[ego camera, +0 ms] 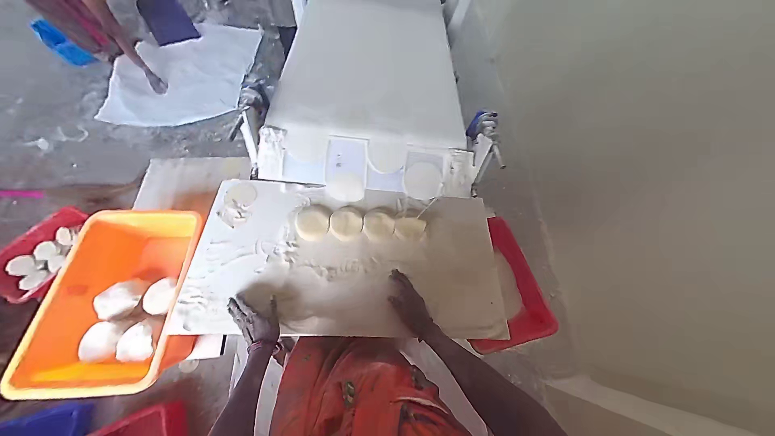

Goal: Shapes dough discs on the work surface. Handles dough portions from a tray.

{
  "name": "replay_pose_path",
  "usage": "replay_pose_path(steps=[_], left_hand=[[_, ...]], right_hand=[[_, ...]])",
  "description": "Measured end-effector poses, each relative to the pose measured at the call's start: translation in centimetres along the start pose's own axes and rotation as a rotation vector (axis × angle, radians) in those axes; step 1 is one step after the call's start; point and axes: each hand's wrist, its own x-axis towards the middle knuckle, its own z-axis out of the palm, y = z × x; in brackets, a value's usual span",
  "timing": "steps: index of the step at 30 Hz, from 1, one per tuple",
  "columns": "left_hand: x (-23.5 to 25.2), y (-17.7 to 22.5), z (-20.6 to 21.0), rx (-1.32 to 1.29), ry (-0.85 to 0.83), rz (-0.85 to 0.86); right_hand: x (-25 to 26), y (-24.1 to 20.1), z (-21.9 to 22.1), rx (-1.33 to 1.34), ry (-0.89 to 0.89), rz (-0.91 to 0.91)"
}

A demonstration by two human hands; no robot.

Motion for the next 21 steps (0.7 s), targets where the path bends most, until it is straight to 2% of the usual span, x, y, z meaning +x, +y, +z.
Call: replay_pose_path(steps=[2,4,7,9,11,13,14,15,17,19,21], left_hand=[[1.4,0.5,1.6,0.027,0.025,0.037],[1.6,2.4,3.0,0.011,-0.016,0.155],[-1.8,6.7,5.7,0.027,-0.193,0.382],[-5.6,10.9,7.6,-0.002,-0.295,0.511],[-9.9,15.1,7.9,-0.076,-0.469,0.534],[-12.4,16.6,8.9,-0.166,-0.610,0.628],[-12.8,17.0,9.0,-0.232,-0.626,0.662],[-12.3,17.3,8.6,-0.273,-0.587,0.657],[-9.1,16.0,6.5,-0.270,-0.384,0.508],[-2.7,11.9,4.6,-0.145,-0.138,0.315],[4.9,6.9,2.8,-0.009,-0.032,0.144]], right_hand=[[0.7,0.8,-3.8,0.045,0.234,0.002],[3.8,-0.2,-9.0,-0.005,0.459,-0.102],[10.8,-2.4,-17.0,-0.125,0.603,-0.294],[17.5,-3.2,-21.2,-0.207,0.706,-0.348],[23.5,-4.5,-23.3,-0.309,0.736,-0.249],[26.5,-5.4,-23.6,-0.398,0.615,-0.081],[27.0,-4.7,-23.3,-0.430,0.577,-0.051],[26.8,-3.9,-22.9,-0.450,0.557,-0.046],[24.6,-1.4,-21.8,-0.477,0.562,-0.141],[20.6,0.5,-20.6,-0.481,0.559,-0.197],[15.5,0.4,-19.0,-0.472,0.445,-0.108]])
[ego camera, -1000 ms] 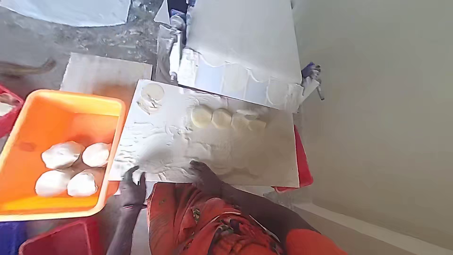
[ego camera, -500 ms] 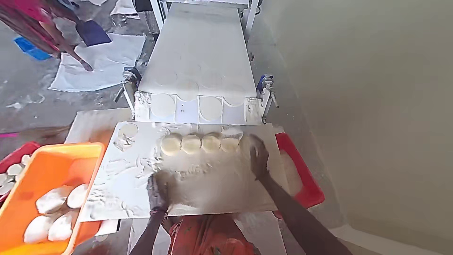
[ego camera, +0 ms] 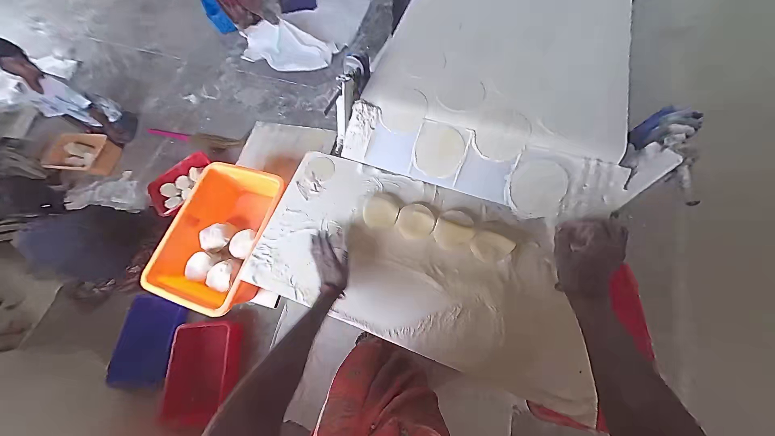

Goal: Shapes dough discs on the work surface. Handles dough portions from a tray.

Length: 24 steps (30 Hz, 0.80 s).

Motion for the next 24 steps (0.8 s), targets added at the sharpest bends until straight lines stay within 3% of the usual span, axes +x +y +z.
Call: replay_pose_path(steps=[3,5,7,9,11,13,15,17,19,21,22,23,24], left_hand=[[8.2,-5.7,-0.1,-0.025,-0.021,0.057],[11.5,-6.1,1.1,-0.082,-0.110,0.318],[11.5,-5.0,2.7,-0.168,-0.218,0.517],[7.6,-3.3,2.9,-0.179,-0.305,0.537],[1.6,-1.3,3.4,-0.152,-0.290,0.437],[-5.0,1.5,4.6,-0.188,-0.324,0.398],[-10.0,5.5,6.1,-0.254,-0.485,0.428],[-12.5,10.2,7.9,-0.332,-0.726,0.501],[-13.0,15.0,9.9,-0.337,-0.958,0.606],[-14.3,17.7,13.5,-0.511,-0.859,0.736],[-13.5,20.4,12.2,-0.471,-1.048,0.667],[-12.9,22.4,11.3,-0.500,-1.101,0.583],[-12.7,22.8,10.0,-0.571,-1.012,0.511]], right_hand=[[-9.6,-3.5,-0.6,0.058,-0.165,0.131],[-15.9,-7.3,0.6,0.139,-0.234,0.110],[-21.9,-11.1,2.2,0.248,-0.288,0.079],[-26.4,-15.2,3.4,0.409,-0.377,0.040],[-29.0,-18.4,5.3,0.544,-0.421,-0.048],[-30.1,-20.9,6.6,0.607,-0.444,-0.109],[-29.3,-22.5,6.1,0.556,-0.523,-0.106],[-28.2,-21.8,5.5,0.423,-0.716,-0.100],[-28.8,-18.5,7.1,0.304,-0.563,-0.104],[-27.1,-14.8,6.6,0.249,-0.495,0.009],[-25.5,-12.9,5.7,0.249,-0.543,0.135],[-23.8,-10.9,5.1,0.279,-0.542,0.271],[-22.5,-8.6,5.0,0.262,-0.528,0.352]])
